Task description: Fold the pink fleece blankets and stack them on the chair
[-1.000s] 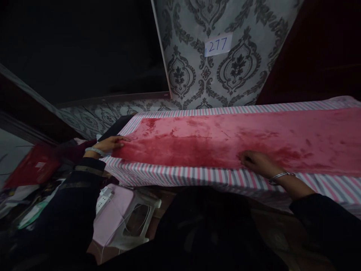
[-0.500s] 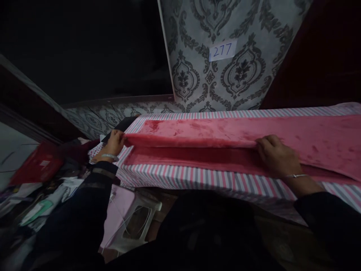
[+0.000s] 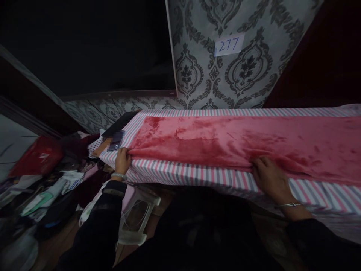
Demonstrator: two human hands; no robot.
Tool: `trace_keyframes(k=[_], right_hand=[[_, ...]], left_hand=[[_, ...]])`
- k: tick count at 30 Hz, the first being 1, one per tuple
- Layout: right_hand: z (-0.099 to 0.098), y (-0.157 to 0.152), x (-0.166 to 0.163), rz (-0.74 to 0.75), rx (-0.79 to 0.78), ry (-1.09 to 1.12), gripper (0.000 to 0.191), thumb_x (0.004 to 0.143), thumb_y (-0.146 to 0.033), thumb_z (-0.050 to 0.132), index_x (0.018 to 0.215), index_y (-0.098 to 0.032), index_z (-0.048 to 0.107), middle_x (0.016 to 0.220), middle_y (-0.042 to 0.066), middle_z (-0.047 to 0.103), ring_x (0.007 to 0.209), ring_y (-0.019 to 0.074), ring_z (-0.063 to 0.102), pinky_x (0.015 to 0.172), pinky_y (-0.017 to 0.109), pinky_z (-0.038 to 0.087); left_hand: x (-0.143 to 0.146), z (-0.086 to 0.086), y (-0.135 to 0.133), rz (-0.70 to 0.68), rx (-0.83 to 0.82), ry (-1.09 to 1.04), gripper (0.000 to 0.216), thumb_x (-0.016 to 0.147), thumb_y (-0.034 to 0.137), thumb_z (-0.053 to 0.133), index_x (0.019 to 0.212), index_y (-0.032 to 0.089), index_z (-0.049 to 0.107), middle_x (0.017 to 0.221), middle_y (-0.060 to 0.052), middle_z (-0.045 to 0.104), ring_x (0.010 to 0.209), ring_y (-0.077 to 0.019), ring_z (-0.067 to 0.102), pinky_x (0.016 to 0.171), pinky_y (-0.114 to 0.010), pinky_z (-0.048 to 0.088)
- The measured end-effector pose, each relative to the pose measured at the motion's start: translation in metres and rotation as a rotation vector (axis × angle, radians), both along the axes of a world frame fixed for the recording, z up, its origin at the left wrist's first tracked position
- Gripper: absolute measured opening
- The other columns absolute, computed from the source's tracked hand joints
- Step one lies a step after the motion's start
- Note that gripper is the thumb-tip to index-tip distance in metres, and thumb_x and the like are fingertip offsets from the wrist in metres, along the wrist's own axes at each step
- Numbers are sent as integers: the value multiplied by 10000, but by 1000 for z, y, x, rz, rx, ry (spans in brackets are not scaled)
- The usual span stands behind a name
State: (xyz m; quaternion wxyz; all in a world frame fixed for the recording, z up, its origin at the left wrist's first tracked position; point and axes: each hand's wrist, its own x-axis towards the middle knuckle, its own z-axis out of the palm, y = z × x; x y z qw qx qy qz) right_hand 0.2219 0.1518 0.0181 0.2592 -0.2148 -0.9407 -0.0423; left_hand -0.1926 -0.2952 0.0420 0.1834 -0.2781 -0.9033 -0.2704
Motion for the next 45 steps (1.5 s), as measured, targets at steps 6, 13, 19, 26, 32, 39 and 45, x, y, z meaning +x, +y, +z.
trace_keyframes(k=[6, 13, 19, 26, 32, 39, 45], right_hand=[[15, -16, -20, 183, 46, 11, 431, 996, -435, 485, 1197, -129, 713, 1097, 190, 702, 1006, 356, 595, 870, 493, 509], [18, -50, -84, 387, -70, -24, 273, 959, -301, 538, 1144, -215, 718, 1102, 135, 702, 1012, 315, 586, 879, 466, 479], [26, -45, -107, 285, -13, 95, 163, 879, -122, 501, 909, -205, 637, 915, 125, 640, 901, 293, 563, 818, 414, 466], [2, -50, -99, 258, -30, 83, 244, 818, -48, 478, 929, -214, 618, 924, 114, 645, 903, 297, 555, 804, 414, 449], [-17, -47, -92, 297, -157, 136, 222, 831, -104, 486, 964, -206, 631, 946, 113, 665, 909, 297, 599, 835, 432, 485], [-25, -41, -88, 330, -157, 218, 166, 832, -165, 495, 918, -210, 630, 895, 92, 659, 859, 272, 614, 763, 393, 510], [-26, -41, -87, 325, -134, 211, 179, 820, -151, 489, 859, -205, 655, 867, 95, 660, 835, 264, 614, 739, 384, 513]], left_hand=[[2, 15, 0, 7, -191, 89, 354, 805, 165, 571, 1133, 162, 703, 1337, -217, 563, 1233, -412, 532, 1029, -579, 443], [36, 26, 41, -308, -345, 123, 467, 789, 302, 692, 1250, 227, 681, 1484, -161, 523, 1383, -415, 430, 1115, -572, 359], [45, 28, 84, -403, -321, 137, 227, 909, 209, 563, 1075, 180, 716, 1113, -158, 662, 1081, -331, 588, 974, -493, 441], [46, 5, 73, -332, -294, 174, 253, 925, 169, 509, 1048, 201, 728, 1073, -147, 645, 1026, -312, 579, 895, -453, 458], [56, -7, 49, -208, -198, 204, 309, 946, 265, 542, 1200, 208, 708, 1274, -167, 637, 1186, -345, 562, 1012, -515, 425], [42, -6, 27, -22, -215, 152, 500, 915, 369, 572, 1375, 175, 609, 1485, -182, 558, 1396, -362, 471, 1189, -577, 287], [35, -12, 10, 18, -316, 19, 475, 976, 337, 444, 1392, 176, 607, 1570, -147, 502, 1484, -335, 405, 1161, -547, 376]])
